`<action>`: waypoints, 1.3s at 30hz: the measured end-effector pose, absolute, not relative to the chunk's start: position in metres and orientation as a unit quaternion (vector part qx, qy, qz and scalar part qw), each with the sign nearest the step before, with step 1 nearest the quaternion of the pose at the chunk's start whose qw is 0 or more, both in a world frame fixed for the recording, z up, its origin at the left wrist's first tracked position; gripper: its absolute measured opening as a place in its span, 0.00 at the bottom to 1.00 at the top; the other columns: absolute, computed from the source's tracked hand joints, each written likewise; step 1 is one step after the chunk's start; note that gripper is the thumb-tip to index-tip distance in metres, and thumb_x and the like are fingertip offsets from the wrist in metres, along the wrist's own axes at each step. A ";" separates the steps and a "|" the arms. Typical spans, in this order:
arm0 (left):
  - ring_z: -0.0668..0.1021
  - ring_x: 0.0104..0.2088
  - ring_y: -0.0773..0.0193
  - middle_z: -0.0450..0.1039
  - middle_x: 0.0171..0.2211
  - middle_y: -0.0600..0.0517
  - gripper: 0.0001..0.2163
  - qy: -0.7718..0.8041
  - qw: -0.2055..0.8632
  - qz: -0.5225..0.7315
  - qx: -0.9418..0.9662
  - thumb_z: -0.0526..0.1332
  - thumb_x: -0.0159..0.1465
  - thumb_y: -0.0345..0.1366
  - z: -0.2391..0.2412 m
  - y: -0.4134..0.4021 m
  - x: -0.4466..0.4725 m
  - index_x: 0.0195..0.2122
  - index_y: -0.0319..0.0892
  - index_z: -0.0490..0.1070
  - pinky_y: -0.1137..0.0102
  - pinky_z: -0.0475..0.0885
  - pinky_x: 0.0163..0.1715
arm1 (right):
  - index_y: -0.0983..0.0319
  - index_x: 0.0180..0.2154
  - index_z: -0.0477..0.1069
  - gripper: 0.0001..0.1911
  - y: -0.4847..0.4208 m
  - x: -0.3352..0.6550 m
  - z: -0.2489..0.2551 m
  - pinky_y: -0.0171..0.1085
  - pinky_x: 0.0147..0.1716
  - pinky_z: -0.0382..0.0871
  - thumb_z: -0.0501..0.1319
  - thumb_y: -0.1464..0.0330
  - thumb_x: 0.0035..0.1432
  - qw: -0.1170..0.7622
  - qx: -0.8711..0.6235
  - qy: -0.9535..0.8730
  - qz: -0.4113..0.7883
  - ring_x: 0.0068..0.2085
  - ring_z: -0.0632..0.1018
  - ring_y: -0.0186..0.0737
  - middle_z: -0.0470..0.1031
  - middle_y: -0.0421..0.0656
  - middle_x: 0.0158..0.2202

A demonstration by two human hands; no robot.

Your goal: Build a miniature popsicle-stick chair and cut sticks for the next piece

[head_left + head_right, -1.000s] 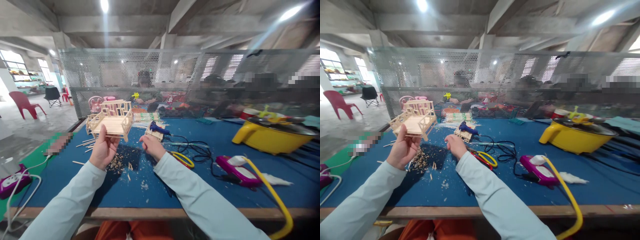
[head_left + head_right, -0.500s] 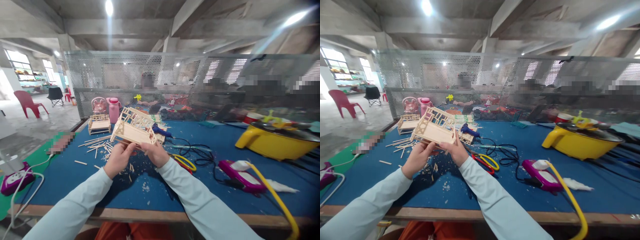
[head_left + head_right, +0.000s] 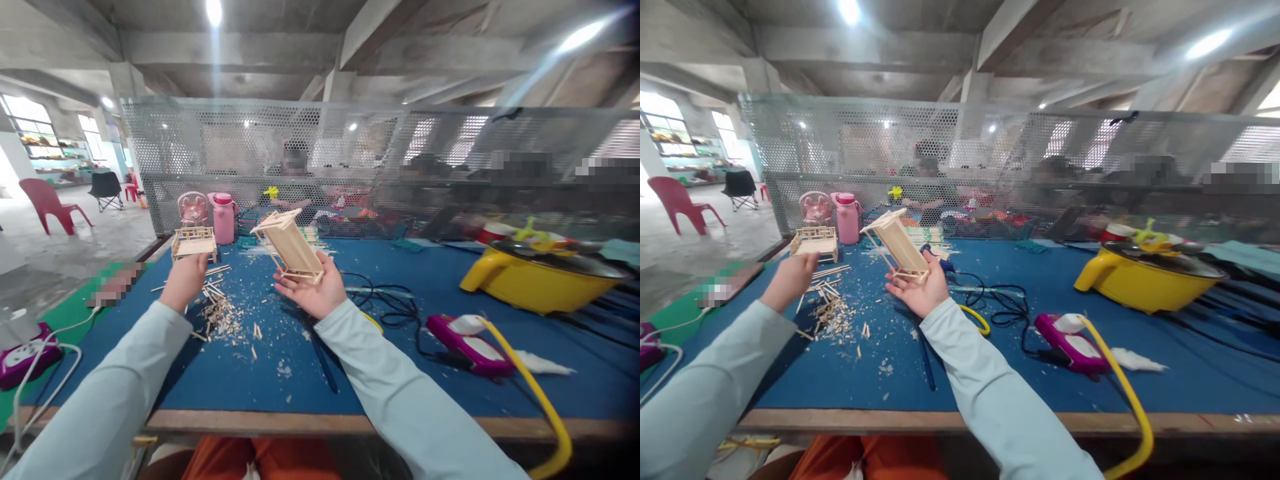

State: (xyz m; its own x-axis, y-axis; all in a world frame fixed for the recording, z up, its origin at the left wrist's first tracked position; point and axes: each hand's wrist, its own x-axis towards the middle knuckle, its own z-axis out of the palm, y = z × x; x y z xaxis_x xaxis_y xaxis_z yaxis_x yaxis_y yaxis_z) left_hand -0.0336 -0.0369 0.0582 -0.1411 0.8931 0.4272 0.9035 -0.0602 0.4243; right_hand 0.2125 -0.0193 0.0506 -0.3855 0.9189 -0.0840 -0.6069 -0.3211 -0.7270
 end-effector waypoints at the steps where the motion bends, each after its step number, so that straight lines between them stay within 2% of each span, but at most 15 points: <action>1: 0.72 0.28 0.59 0.71 0.23 0.44 0.19 -0.693 0.006 -0.314 -0.649 0.43 0.63 0.40 0.061 -0.033 -0.037 0.22 0.39 0.68 0.69 0.61 0.29 | 0.66 0.41 0.68 0.29 -0.019 0.214 0.051 0.46 0.39 0.68 0.47 0.49 0.52 0.487 -0.245 -0.312 0.778 0.39 0.75 0.46 0.74 0.52 0.35; 3: 0.73 0.28 0.59 0.73 0.25 0.46 0.19 -0.642 -0.055 -0.297 -0.704 0.44 0.63 0.44 0.061 -0.031 -0.030 0.25 0.39 0.69 0.70 0.62 0.29 | 0.67 0.42 0.67 0.31 -0.018 0.214 0.051 0.46 0.38 0.67 0.45 0.48 0.52 0.471 -0.231 -0.322 0.788 0.41 0.75 0.47 0.73 0.53 0.37; 6: 0.74 0.27 0.58 0.74 0.27 0.46 0.25 -0.579 -0.128 -0.311 -0.743 0.52 0.56 0.55 0.050 -0.035 0.006 0.40 0.37 0.69 0.70 0.64 0.27 | 0.68 0.43 0.67 0.33 -0.021 0.209 0.047 0.46 0.35 0.67 0.42 0.48 0.53 0.448 -0.215 -0.344 0.797 0.40 0.75 0.48 0.74 0.53 0.37; 7: 0.75 0.27 0.57 0.74 0.26 0.46 0.26 -0.570 -0.130 -0.314 -0.748 0.53 0.55 0.55 0.046 -0.037 0.018 0.43 0.36 0.67 0.70 0.64 0.26 | 0.67 0.43 0.67 0.32 -0.022 0.207 0.046 0.46 0.35 0.67 0.42 0.49 0.53 0.440 -0.207 -0.356 0.798 0.39 0.75 0.48 0.74 0.53 0.37; 9: 0.76 0.29 0.56 0.74 0.27 0.44 0.23 -0.564 -0.079 -0.304 -0.763 0.51 0.59 0.51 0.041 -0.038 0.036 0.45 0.36 0.66 0.69 0.64 0.28 | 0.67 0.43 0.67 0.31 -0.026 0.202 0.044 0.48 0.37 0.67 0.43 0.50 0.54 0.425 -0.185 -0.379 0.801 0.38 0.75 0.48 0.75 0.53 0.36; 12: 0.77 0.32 0.56 0.75 0.32 0.42 0.17 -0.568 0.018 -0.245 -0.786 0.44 0.65 0.43 0.041 -0.037 0.042 0.44 0.38 0.65 0.69 0.64 0.30 | 0.65 0.42 0.68 0.30 -0.030 0.199 0.043 0.50 0.40 0.65 0.43 0.49 0.52 0.411 -0.152 -0.396 0.807 0.39 0.75 0.48 0.76 0.52 0.36; 17: 0.77 0.36 0.57 0.74 0.37 0.42 0.18 -0.562 0.099 -0.200 -0.797 0.43 0.65 0.45 0.045 -0.040 0.031 0.42 0.42 0.67 0.70 0.65 0.31 | 0.63 0.43 0.68 0.29 -0.031 0.199 0.044 0.48 0.41 0.65 0.42 0.51 0.53 0.407 -0.164 -0.405 0.802 0.39 0.75 0.46 0.76 0.49 0.37; 22: 0.77 0.34 0.57 0.74 0.33 0.42 0.14 -0.588 0.088 -0.171 -0.785 0.45 0.65 0.38 0.044 -0.044 0.031 0.36 0.39 0.69 0.70 0.65 0.30 | 0.66 0.42 0.69 0.31 -0.030 0.198 0.041 0.47 0.39 0.65 0.42 0.50 0.52 0.393 -0.195 -0.430 0.789 0.39 0.76 0.47 0.76 0.52 0.35; 28: 0.77 0.33 0.51 0.74 0.31 0.38 0.19 -0.614 0.062 -0.203 -0.760 0.46 0.64 0.46 0.042 -0.038 0.006 0.31 0.39 0.70 0.65 0.65 0.31 | 0.65 0.44 0.67 0.32 -0.027 0.204 0.044 0.44 0.37 0.66 0.40 0.50 0.54 0.422 -0.190 -0.426 0.778 0.42 0.75 0.46 0.75 0.52 0.40; 31: 0.76 0.32 0.53 0.74 0.28 0.40 0.20 -0.677 0.055 -0.246 -0.691 0.43 0.64 0.45 0.045 -0.027 -0.009 0.29 0.38 0.70 0.66 0.64 0.31 | 0.67 0.45 0.66 0.35 -0.026 0.206 0.047 0.44 0.38 0.66 0.41 0.47 0.52 0.439 -0.165 -0.418 0.778 0.44 0.73 0.47 0.74 0.55 0.43; 33: 0.75 0.31 0.58 0.73 0.27 0.44 0.18 -0.650 -0.008 -0.325 -0.687 0.45 0.64 0.44 0.046 -0.024 -0.007 0.29 0.39 0.69 0.69 0.64 0.30 | 0.68 0.45 0.67 0.35 -0.027 0.206 0.047 0.45 0.39 0.66 0.43 0.47 0.50 0.441 -0.153 -0.423 0.777 0.46 0.72 0.48 0.73 0.56 0.44; 36: 0.70 0.26 0.66 0.69 0.24 0.52 0.17 -0.530 -0.189 -0.429 -0.706 0.51 0.60 0.49 0.043 -0.031 0.016 0.30 0.39 0.66 0.73 0.62 0.26 | 0.65 0.43 0.68 0.31 -0.032 0.201 0.047 0.46 0.38 0.66 0.45 0.49 0.50 0.455 -0.152 -0.439 0.759 0.44 0.73 0.49 0.74 0.53 0.42; 39: 0.58 0.15 0.73 0.59 0.16 0.57 0.25 -0.463 -0.478 -0.374 -0.646 0.47 0.56 0.59 0.039 -0.045 0.043 0.24 0.39 0.64 0.75 0.52 0.15 | 0.61 0.41 0.69 0.27 -0.037 0.191 0.047 0.46 0.36 0.66 0.45 0.51 0.51 0.483 -0.165 -0.457 0.729 0.40 0.74 0.47 0.76 0.49 0.38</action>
